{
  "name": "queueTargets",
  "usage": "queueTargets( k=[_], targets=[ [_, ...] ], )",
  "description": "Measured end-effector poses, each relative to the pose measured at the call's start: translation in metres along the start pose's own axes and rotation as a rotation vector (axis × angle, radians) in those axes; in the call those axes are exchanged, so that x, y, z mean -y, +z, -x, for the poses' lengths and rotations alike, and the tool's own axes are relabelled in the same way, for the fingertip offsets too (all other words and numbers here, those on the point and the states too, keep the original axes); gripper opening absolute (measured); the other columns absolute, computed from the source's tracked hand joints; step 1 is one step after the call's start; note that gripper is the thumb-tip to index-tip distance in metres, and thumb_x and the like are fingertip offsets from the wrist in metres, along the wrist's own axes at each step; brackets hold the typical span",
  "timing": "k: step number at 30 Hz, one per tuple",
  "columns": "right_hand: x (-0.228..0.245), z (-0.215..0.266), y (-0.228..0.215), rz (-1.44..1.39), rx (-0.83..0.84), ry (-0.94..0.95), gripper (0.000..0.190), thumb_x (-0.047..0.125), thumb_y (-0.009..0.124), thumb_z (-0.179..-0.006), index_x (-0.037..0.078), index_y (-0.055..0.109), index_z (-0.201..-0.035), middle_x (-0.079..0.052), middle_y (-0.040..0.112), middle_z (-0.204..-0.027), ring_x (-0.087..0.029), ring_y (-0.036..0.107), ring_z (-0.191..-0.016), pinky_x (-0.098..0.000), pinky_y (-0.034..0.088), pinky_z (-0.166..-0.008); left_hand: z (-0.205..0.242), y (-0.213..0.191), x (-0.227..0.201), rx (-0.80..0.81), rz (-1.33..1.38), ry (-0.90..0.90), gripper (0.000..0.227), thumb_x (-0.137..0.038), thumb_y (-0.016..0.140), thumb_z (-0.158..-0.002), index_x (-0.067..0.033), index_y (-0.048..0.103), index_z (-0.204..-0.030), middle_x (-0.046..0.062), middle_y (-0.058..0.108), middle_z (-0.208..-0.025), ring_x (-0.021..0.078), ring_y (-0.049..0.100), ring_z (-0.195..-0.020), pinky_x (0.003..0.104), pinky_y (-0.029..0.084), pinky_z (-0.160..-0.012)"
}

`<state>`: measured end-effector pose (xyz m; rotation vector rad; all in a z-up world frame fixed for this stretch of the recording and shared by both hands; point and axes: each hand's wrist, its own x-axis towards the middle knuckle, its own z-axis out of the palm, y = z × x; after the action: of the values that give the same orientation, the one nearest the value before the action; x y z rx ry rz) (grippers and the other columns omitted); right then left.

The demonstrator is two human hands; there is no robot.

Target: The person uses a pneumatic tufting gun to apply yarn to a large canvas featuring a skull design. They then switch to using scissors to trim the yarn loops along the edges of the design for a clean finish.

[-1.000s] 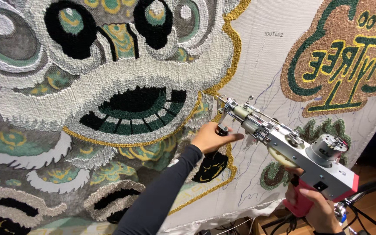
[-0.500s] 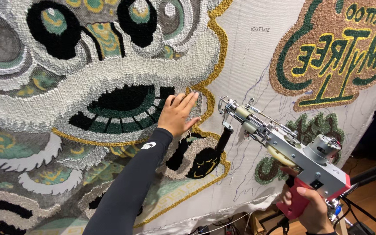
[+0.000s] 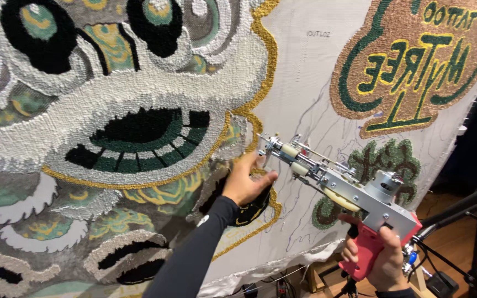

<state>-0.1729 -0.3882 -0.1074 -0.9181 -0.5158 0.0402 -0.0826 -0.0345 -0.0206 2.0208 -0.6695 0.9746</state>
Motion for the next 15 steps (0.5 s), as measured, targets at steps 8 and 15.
queueTargets(
  k=[8, 15],
  targets=[
    [0.015, -0.008, -0.049, 0.132, -0.062, 0.143, 0.077, 0.049, 0.061, -0.088, 0.006, 0.041, -0.147, -0.004, 0.065, -0.109, -0.022, 0.068, -0.092, -0.0499, 0.057, -0.067, 0.049, 0.072, -0.015, -0.071, 0.396, -0.58, 0.053, -0.04, 0.084, -0.087, 0.0042, 0.063, -0.066, -0.002, 0.054, -0.056, 0.008, 0.041, -0.05, 0.033, 0.036, -0.048],
    [0.061, -0.027, -0.048, 0.381, -0.243, 0.026, 0.057, 0.039, 0.061, -0.092, 0.012, 0.05, -0.14, -0.002, 0.067, -0.126, -0.022, 0.07, -0.105, -0.0456, 0.061, -0.08, 0.083, 0.093, -0.053, -0.285, 0.317, -0.711, 0.051, -0.04, 0.081, -0.086, 0.0013, 0.066, -0.061, 0.002, 0.059, -0.052, 0.0101, 0.047, -0.049, 0.033, 0.04, -0.05]
  ],
)
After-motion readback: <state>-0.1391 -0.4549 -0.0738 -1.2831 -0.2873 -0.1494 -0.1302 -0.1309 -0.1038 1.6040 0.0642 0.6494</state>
